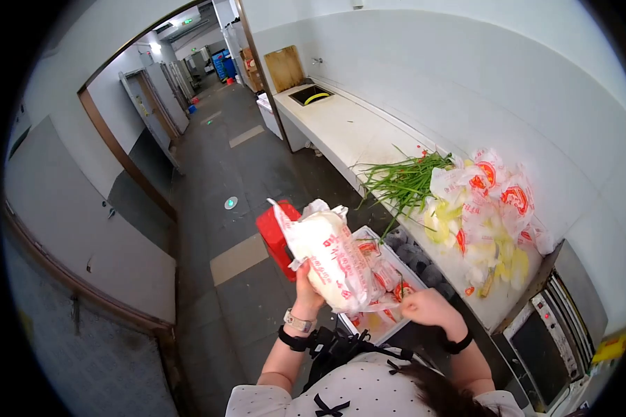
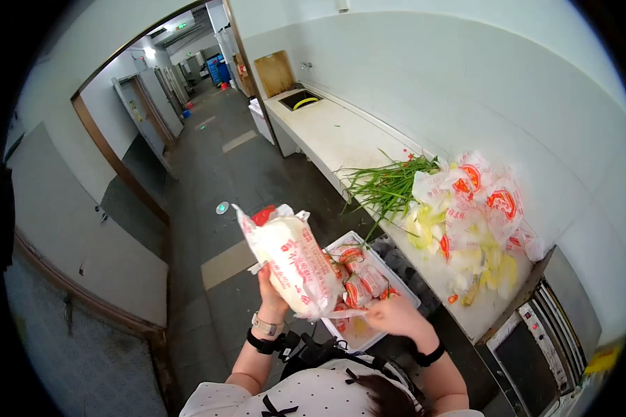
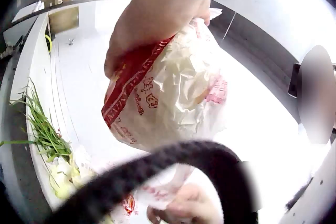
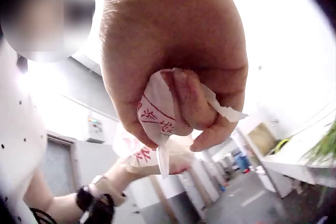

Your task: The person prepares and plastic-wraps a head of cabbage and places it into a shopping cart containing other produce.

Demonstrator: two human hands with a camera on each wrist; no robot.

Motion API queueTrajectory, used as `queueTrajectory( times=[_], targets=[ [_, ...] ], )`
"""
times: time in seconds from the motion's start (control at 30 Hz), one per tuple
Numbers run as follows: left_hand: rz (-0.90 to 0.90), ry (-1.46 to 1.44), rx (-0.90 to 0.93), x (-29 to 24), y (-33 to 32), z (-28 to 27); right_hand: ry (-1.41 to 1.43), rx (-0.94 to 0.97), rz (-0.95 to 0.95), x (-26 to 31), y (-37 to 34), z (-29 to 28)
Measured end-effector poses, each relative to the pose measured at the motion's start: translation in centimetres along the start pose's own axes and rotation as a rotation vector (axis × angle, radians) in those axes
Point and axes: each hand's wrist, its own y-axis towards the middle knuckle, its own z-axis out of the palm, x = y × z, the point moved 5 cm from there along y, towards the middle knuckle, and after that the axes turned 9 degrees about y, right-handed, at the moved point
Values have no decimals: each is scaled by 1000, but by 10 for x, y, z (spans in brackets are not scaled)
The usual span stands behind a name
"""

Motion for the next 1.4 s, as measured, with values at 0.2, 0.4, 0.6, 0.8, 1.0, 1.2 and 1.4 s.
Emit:
queueTrajectory(
  times=[0.2,0.4,0.6,0.8,1.0,1.2,1.4],
  targets=[
    [-7,-1,204,1,-4,-2,555,-460,44,-19,18,-32],
    [178,238,139,14,3,17,100,-747,-346,105,22,-34],
    [144,124,170,13,7,22,168,-739,-235,84,31,-15],
    [36,37,152,20,8,3,712,-750,2,27,27,-26],
    [-110,-237,401,4,-15,18,781,-461,82,-97,61,-32],
    [-150,-156,390,11,-26,9,1236,-429,389,-88,64,-6],
    [-153,-84,378,11,-23,7,682,-1036,-185,-33,25,-77]
  ],
)
